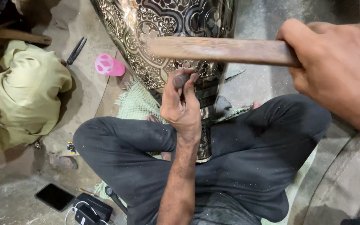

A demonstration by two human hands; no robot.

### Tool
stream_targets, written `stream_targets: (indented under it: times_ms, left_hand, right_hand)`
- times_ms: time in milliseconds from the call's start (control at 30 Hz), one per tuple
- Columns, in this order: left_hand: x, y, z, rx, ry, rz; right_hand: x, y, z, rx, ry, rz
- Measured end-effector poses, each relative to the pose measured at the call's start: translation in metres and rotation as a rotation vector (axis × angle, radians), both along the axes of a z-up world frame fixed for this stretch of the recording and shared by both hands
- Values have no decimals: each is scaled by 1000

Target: The person sits cross-legged on the floor and uses a wooden mallet to strike a metal chisel, engraving intricate floral patterns onto a large, polished metal vase. The person repeatedly taps the chisel to deepen the design.

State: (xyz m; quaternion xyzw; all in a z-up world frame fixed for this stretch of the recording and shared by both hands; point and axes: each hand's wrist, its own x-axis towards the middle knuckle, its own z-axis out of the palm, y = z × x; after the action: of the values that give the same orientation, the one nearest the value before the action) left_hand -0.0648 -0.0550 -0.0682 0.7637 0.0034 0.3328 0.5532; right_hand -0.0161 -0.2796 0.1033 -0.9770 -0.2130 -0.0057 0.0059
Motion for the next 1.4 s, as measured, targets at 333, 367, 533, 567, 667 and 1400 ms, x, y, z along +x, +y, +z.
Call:
stream_targets:
  times_ms: [333, 367, 533, 567, 667, 1400]
  left_hand:
    - [-5, -3, 20, 61, -5, 9]
    - [-8, -2, 18, 91, -33, -35]
    - [0, -5, 9, -157, -85, -92]
    - [2, -6, 8, -140, -91, -101]
    - [-2, -6, 10, -408, -32, -177]
    - [4, 6, 6, -69, 54, 17]
  right_hand:
    - [5, 25, 15, 518, 152, 139]
    - [3, 27, 21, 287, 36, 162]
    - [-1, 33, 35, 237, -182, 245]
    - [-1, 33, 36, 98, -215, 234]
    - [-5, 30, 37, -83, -235, 197]
    - [2, 38, 38, 187, -104, 142]
